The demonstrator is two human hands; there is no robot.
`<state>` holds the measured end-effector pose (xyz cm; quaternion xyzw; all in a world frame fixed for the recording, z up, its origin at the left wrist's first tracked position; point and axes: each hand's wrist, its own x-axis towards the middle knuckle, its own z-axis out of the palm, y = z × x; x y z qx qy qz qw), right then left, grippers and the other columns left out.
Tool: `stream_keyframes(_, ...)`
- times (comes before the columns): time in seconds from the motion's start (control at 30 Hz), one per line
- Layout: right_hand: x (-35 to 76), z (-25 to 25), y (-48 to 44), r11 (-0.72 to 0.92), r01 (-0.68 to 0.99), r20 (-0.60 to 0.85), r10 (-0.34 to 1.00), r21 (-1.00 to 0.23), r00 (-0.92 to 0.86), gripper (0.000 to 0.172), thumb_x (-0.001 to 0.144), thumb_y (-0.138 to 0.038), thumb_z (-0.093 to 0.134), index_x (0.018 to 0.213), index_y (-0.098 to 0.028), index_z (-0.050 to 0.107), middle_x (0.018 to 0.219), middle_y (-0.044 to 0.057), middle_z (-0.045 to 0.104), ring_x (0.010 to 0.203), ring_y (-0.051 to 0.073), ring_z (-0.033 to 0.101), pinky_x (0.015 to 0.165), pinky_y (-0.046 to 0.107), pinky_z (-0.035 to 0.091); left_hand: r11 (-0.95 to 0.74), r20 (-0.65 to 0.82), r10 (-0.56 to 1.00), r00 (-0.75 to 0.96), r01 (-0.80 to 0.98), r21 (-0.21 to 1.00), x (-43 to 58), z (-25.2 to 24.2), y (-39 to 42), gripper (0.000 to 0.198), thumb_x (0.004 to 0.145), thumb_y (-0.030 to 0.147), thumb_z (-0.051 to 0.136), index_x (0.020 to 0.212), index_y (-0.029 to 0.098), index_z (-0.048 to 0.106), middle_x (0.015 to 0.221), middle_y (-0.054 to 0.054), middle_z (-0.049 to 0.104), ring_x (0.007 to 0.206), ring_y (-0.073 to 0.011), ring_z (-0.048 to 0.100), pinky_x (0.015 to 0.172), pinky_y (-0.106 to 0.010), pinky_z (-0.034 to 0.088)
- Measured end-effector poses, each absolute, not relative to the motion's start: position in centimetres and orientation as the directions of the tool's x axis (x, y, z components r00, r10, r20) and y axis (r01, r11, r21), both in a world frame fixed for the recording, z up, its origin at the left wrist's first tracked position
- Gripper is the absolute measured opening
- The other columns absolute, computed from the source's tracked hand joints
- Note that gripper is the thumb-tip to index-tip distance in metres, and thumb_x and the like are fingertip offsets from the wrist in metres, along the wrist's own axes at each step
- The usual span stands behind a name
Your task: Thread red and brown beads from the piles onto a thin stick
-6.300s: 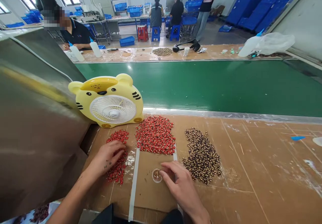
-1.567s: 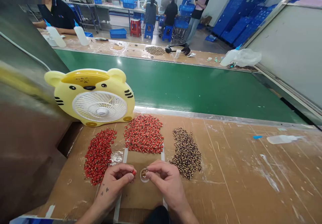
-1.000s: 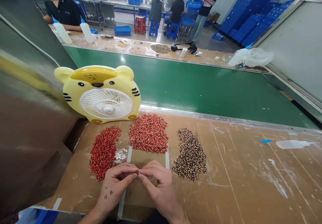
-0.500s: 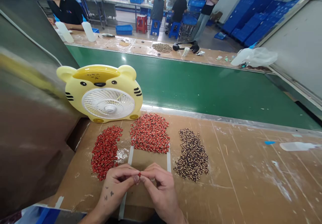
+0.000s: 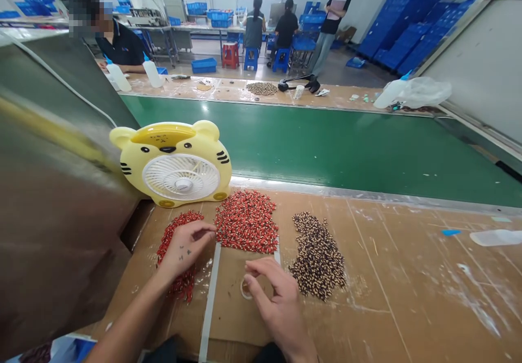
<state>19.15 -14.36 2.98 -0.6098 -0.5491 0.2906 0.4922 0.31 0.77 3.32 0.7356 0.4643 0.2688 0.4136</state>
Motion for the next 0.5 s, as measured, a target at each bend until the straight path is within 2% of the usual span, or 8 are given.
stream_keyframes(0.1, 19.9, 3.0, -15.2, 0.081, 0.404, 0.175, 0.964, -0.911, 0.201, 0.010, 0.093, -0.025, 0.061, 0.094, -0.023, 0.071, 0.088, 0.005, 0.071, 0.083, 0.019, 0.067, 0.076, 0.028, 0.053, -0.390, 0.045, 0.859, 0.510, 0.595, 0.703, 0.6, 2.8, 3.7, 0.025, 0.080, 0.010, 0.055, 0.090, 0.017, 0.078, 0.089, -0.006, 0.079, 0.079, -0.0211, 0.071, 0.078, -0.031, 0.053)
stream_keyframes(0.17, 20.1, 3.1, -15.7, 0.098, 0.420, 0.178, 0.971, -0.902, 0.158, 0.011, 0.094, -0.024, 0.060, 0.093, -0.023, 0.071, 0.088, 0.005, 0.072, 0.083, 0.020, 0.067, 0.076, 0.028, 0.053, -0.448, 0.045, 0.831, 0.554, 0.618, 0.646, 1.2, 2.3, 4.9, 0.028, 0.080, 0.007, 0.054, 0.091, 0.017, 0.078, 0.091, -0.007, 0.079, 0.083, -0.0232, 0.072, 0.081, -0.033, 0.053)
stream_keyframes(0.27, 20.0, 3.2, -16.3, 0.146, 0.448, 0.211, 0.973, -0.882, 0.099, 0.011, 0.093, -0.022, 0.059, 0.095, -0.023, 0.070, 0.088, 0.005, 0.072, 0.083, 0.021, 0.067, 0.077, 0.029, 0.054, -0.486, 0.050, 0.804, 0.593, 0.607, 0.629, 2.3, 1.5, 5.6, 0.030, 0.080, 0.006, 0.053, 0.091, 0.017, 0.078, 0.093, -0.007, 0.079, 0.087, -0.0240, 0.072, 0.085, -0.034, 0.053)
stream_keyframes(0.43, 20.2, 3.3, -16.6, 0.170, 0.469, 0.221, 0.974, -0.867, 0.054, 0.013, 0.094, -0.021, 0.057, 0.096, -0.024, 0.069, 0.087, 0.004, 0.071, 0.082, 0.020, 0.066, 0.073, 0.028, 0.054, -0.526, 0.101, 0.791, 0.604, 0.586, 0.617, 2.1, 1.5, 5.8, 0.037, 0.084, 0.003, 0.049, 0.107, 0.016, 0.073, 0.110, -0.007, 0.076, 0.102, -0.0222, 0.068, 0.097, -0.034, 0.048)
stream_keyframes(0.5, 20.6, 3.2, -16.7, 0.161, 0.473, 0.212, 0.976, -0.866, 0.054, 0.013, 0.095, -0.022, 0.056, 0.096, -0.023, 0.069, 0.086, 0.004, 0.071, 0.081, 0.020, 0.066, 0.073, 0.028, 0.054, -0.532, 0.129, 0.801, 0.584, 0.597, 0.601, 0.8, 2.0, 5.5, 0.035, 0.087, 0.005, 0.047, 0.108, 0.017, 0.072, 0.111, -0.008, 0.074, 0.102, -0.0219, 0.067, 0.096, -0.034, 0.047)
